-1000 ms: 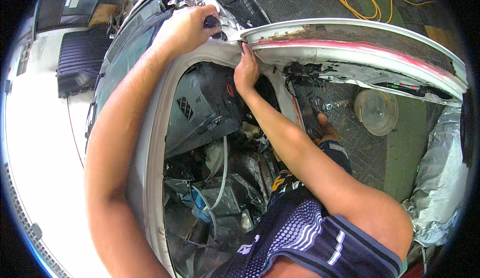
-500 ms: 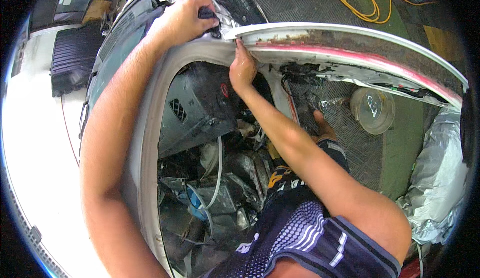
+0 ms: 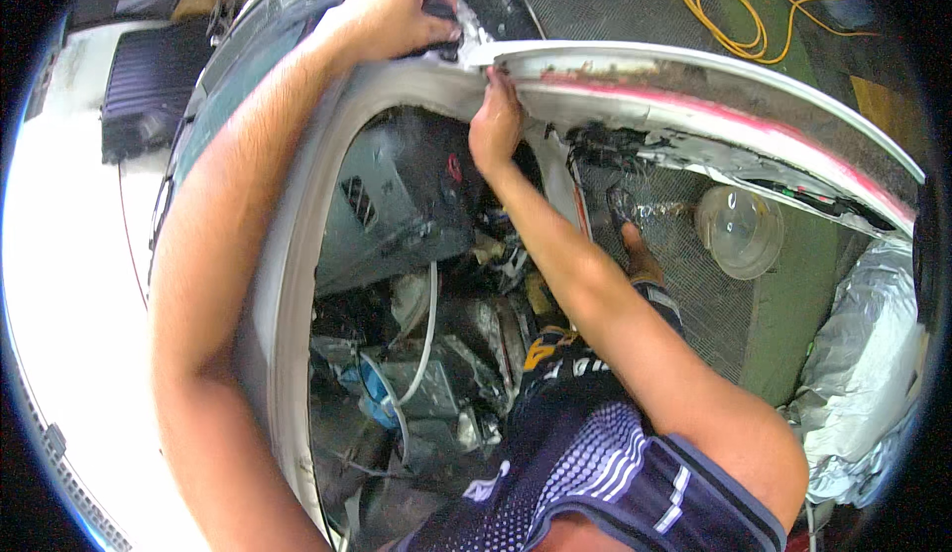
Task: The person works under the open hood of a white car, using a small tool to scrape and adjust components along the hood's edge and windshield frame. They repeatedly reach into the engine bay area, manipulating parts and wires while standing in a workshop.
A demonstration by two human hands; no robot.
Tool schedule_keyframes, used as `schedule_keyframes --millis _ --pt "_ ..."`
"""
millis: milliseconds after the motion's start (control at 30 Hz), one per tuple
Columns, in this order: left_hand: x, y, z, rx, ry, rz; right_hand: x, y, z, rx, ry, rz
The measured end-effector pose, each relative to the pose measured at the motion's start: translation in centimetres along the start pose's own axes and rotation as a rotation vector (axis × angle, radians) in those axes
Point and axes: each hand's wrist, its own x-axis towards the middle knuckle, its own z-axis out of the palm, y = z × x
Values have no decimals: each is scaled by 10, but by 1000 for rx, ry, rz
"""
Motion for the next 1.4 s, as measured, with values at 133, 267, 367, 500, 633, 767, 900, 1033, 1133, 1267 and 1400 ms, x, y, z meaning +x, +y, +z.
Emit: schedule_keyframes --millis 133,267,367,500,633,767,900,1033,1133,1267,1400 --pt "-13 3 1 55 -4 -62 -1 -26 -6 32 -88 123" --pt "1 21 -12 60 -63 -88 1 21 1 -92 -2 72" --pt "-12 7 -6 70 -35 -94 -11 5 6 -22 -33 -3" --pt "-8 13 -8 72 -5 -108 -2 6 0 51 -59 -44" --pt "-7 18 -11 112 -42 -169 -1 -6 2 15 -17 -115" --pt "-6 21 -10 125 14 -169 -3 9 -8 -66 -163 324" --pt "-6 11 -10 43 32 -128 -2 3 4 83 33 -167" --pt "-4 16 -20 -32 9 -167 6 3 3 17 -16 -17" --pt "-9 21 -22 -111 12 -222 0 3 1 -61 -102 132" --pt "-8 21 -30 -178 -10 -211 -3 1 6 -34 -89 77" --pt "-10 28 -32 -151 20 -298 -7 6 6 -60 -94 -4"
